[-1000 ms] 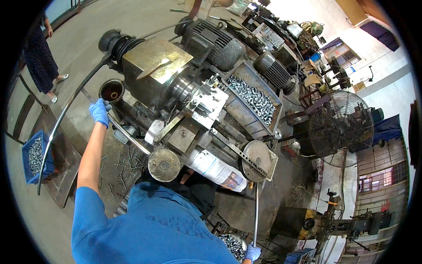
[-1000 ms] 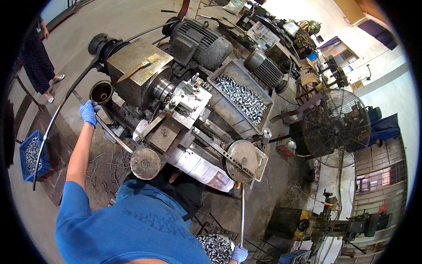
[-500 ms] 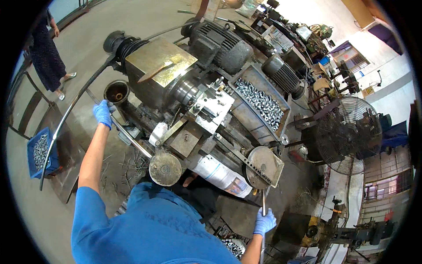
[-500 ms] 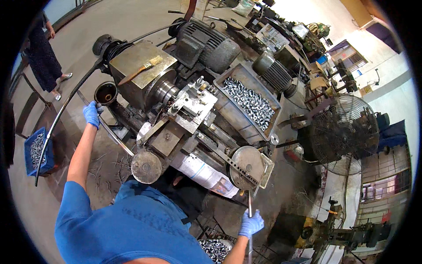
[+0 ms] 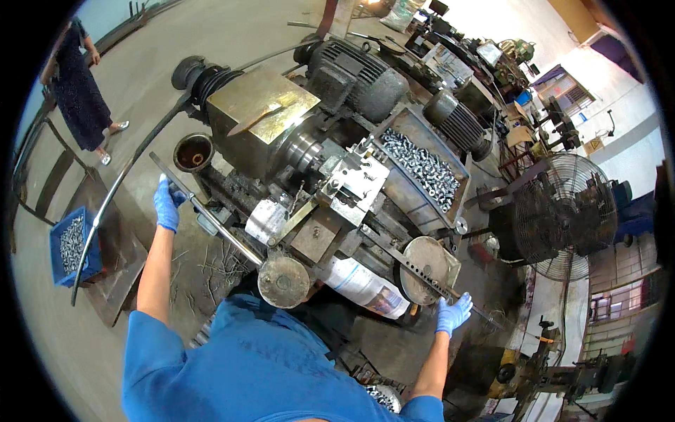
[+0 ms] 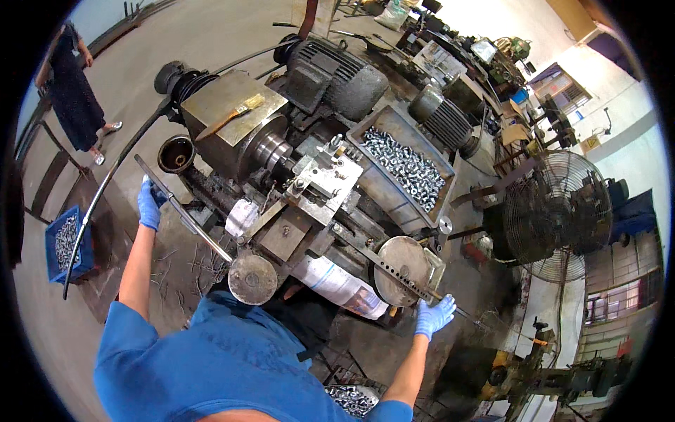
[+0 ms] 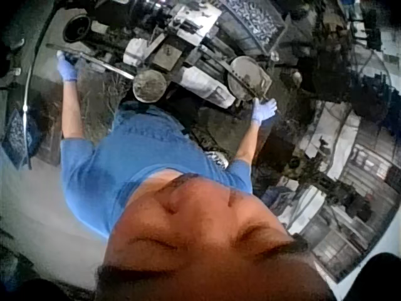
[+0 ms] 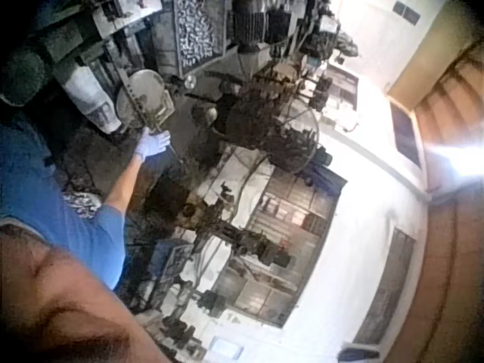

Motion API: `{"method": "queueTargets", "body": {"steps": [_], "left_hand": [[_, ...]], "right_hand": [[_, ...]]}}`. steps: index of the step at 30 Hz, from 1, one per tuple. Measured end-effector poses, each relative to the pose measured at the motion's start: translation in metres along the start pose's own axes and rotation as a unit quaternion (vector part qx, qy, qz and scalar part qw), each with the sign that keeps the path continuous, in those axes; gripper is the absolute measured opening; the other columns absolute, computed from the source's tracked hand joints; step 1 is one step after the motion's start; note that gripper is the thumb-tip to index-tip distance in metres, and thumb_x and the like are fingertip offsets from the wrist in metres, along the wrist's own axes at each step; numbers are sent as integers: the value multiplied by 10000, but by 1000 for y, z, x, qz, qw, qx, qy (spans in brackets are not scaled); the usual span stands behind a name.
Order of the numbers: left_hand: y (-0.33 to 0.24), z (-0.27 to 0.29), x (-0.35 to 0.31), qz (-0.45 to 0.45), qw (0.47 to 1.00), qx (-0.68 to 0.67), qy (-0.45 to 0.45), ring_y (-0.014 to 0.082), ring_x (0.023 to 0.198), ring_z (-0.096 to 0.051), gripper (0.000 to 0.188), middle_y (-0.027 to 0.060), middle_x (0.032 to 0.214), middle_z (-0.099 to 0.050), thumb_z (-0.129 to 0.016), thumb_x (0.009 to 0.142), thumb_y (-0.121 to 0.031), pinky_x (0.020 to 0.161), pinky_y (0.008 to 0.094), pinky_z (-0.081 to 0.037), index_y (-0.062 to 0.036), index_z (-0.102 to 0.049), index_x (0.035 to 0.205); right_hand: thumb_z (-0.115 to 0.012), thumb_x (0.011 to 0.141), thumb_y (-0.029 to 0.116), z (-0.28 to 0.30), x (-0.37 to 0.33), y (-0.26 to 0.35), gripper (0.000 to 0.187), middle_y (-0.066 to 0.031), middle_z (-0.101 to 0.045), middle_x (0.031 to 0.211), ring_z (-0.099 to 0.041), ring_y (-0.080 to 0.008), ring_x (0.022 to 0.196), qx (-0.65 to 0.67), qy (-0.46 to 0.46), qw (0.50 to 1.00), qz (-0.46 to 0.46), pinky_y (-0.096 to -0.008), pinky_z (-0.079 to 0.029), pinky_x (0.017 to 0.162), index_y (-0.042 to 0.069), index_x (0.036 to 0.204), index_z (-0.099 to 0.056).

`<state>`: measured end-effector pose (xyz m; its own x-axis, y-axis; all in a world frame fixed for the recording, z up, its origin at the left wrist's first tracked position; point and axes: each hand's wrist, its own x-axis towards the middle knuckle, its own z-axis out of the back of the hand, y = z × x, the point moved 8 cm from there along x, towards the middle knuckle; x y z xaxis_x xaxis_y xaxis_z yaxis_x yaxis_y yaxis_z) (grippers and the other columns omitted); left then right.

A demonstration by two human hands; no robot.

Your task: The person operates a metal forming machine, repeatedly inserting small metal pieces into the machine and using a long metal rod to push them through. The person collects the processed pieces into a nearby bin. A woman in a dress stands nearby, occasionally looking at her phone.

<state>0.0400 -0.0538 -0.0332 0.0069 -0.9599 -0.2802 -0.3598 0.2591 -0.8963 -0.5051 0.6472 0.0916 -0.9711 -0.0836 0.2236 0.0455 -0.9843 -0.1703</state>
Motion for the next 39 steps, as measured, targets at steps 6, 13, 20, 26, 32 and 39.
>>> {"method": "queueTargets", "body": {"steps": [6,13,20,26,32,39], "left_hand": [[70,-32,-15,-240,611,725,210,368,755,-603,370,174,815,-635,-560,784,-439,648,442,-477,-118,-628,954],[83,-38,-72,-275,736,610,97,395,843,-598,413,171,987,-630,-549,776,-402,707,426,-493,-100,-594,1054],[101,-35,-19,-228,482,802,271,355,752,-624,215,141,807,-655,-581,744,-329,660,458,-498,-148,-688,788],[72,-40,-53,-165,597,733,282,377,831,-605,319,177,881,-645,-569,805,-352,713,461,-480,-105,-624,999],[44,5,-54,-92,698,657,270,365,856,-607,362,194,897,-643,-578,822,-337,737,430,-476,-59,-606,1051],[71,32,-44,-111,706,642,278,294,689,-645,297,169,819,-656,-574,834,-270,665,396,-497,-56,-628,1033]], "right_hand": [[-703,689,388,-16,-86,-5,594,-156,-574,1164,-494,-314,1138,155,-67,984,56,-440,-324,1010,47,1155,-562],[-731,706,226,18,-113,35,233,-117,-672,811,-638,-268,710,319,-42,940,115,-321,-504,699,20,802,-681],[-611,819,228,141,-49,216,299,-30,-447,451,-421,-64,463,427,174,835,299,-280,-357,437,-12,641,-596],[-525,825,500,180,-1,398,547,-204,-605,645,-599,-303,625,240,233,866,371,-393,-463,596,-17,678,-627],[-575,815,480,199,-16,466,500,-134,-623,637,-556,-217,548,546,267,698,379,-355,-459,608,0,692,-640],[-586,749,564,242,-119,476,417,-131,-542,1207,-504,-335,1098,73,172,776,603,-413,-390,951,203,915,-714]]}}
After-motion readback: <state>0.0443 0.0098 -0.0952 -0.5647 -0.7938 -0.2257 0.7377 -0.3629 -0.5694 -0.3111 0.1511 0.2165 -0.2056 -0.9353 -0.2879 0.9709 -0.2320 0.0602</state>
